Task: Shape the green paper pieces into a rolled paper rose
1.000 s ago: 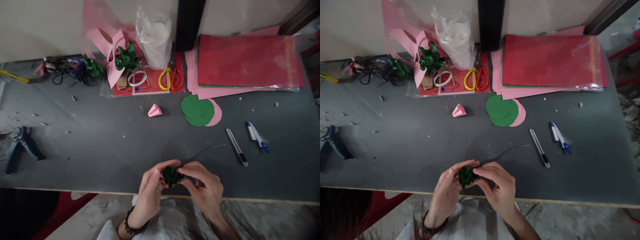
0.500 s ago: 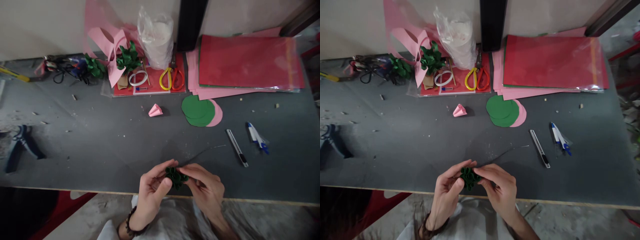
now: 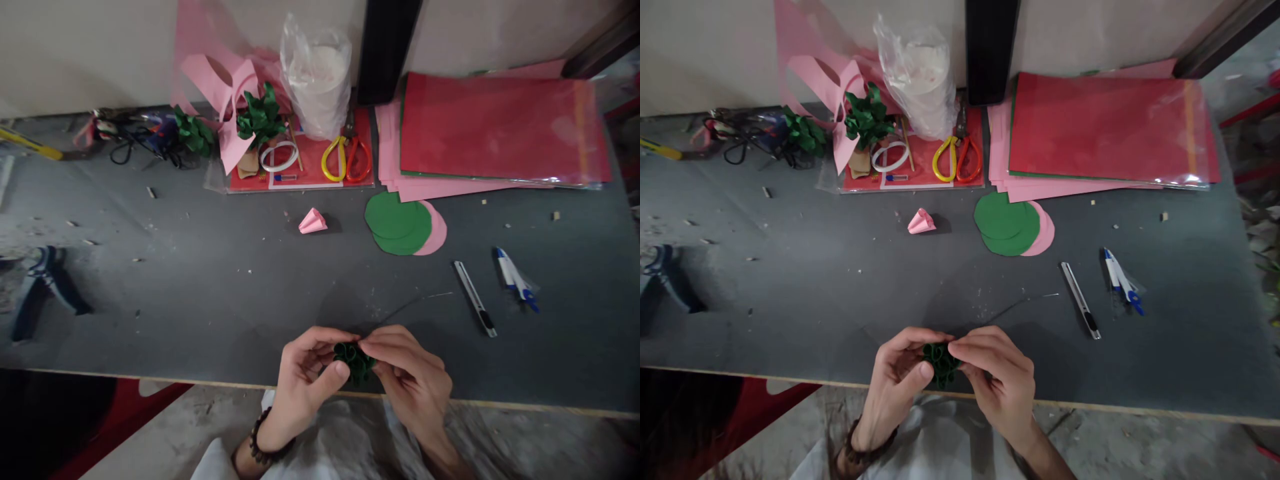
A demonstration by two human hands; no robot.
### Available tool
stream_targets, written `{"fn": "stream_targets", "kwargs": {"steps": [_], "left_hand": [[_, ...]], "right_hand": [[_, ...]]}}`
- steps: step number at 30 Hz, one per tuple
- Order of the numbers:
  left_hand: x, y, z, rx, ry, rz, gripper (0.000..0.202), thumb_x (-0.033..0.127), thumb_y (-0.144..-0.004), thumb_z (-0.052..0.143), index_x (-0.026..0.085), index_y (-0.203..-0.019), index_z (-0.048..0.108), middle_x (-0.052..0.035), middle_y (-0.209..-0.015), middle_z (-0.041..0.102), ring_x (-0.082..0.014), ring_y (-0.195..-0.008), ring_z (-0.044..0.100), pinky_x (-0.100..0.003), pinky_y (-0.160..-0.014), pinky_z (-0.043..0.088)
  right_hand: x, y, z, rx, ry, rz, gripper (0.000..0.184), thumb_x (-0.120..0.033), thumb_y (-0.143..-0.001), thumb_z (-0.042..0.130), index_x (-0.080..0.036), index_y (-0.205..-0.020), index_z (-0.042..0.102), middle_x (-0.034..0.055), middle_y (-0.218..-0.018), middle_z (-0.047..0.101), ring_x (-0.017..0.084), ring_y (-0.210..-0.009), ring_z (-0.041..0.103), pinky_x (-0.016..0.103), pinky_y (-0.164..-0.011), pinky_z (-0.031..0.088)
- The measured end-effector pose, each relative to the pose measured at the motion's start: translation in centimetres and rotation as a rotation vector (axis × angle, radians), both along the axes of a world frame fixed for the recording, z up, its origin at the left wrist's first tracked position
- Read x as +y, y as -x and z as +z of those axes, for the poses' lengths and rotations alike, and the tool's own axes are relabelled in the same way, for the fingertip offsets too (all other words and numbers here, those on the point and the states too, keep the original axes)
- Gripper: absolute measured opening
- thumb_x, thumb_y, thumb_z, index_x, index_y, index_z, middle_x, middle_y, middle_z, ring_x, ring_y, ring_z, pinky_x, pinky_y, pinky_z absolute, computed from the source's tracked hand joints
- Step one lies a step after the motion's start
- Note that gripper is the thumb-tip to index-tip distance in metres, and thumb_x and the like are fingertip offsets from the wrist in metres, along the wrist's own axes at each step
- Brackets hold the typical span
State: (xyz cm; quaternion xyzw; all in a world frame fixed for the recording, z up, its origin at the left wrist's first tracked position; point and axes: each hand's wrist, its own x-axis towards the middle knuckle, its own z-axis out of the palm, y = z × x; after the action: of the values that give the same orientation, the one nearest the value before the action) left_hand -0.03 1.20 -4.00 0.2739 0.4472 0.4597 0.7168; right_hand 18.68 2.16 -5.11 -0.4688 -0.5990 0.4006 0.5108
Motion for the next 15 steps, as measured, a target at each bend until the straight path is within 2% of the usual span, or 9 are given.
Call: {"fn": "stream_targets", "kwargs": {"steps": [6, 10, 15], "left_hand": [[0.15, 0.25, 0.52, 0.07, -0.021, -0.049, 0.031, 0.04, -0.095, 0.084, 0.022, -0.12, 0.083, -0.0121, -0.122, 0.086, -0.0245, -0.111, 0.082, -0.03, -0.098, 0.064], [0.49, 0.26, 0.7, 0.118, -0.065, -0.085, 0.031, 0.043, -0.099, 0.079, 0.024, -0.123, 0.084, -0.0123, -0.129, 0.082, -0.0256, -0.118, 0.078, -0.031, -0.099, 0.063], [0.65, 0.6, 0.18, 0.208, -0.12, -0.102, 0.043, 0.054, -0.099, 0.075, 0.025, -0.129, 0.084, -0.0135, -0.125, 0.082, -0.0263, -0.114, 0.076, -0.031, -0.093, 0.063]], "right_hand": [[0.24, 0.11, 0.25, 0.007, 0.027, -0.008, 0.04, -0.003, -0.093, 0.073, -0.03, -0.121, 0.081, 0.0019, -0.097, 0.082, 0.02, -0.091, 0.075, 0.034, -0.075, 0.064], [0.23, 0.04, 0.19, -0.022, 0.031, -0.016, 0.037, -0.003, -0.092, 0.075, -0.029, -0.116, 0.082, 0.0012, -0.094, 0.082, 0.019, -0.088, 0.074, 0.032, -0.075, 0.064], [0.16, 0.13, 0.09, -0.004, 0.069, -0.02, 0.032, -0.006, -0.092, 0.076, -0.029, -0.114, 0.082, 0.0014, -0.093, 0.081, 0.019, -0.087, 0.074, 0.033, -0.075, 0.065]]}}
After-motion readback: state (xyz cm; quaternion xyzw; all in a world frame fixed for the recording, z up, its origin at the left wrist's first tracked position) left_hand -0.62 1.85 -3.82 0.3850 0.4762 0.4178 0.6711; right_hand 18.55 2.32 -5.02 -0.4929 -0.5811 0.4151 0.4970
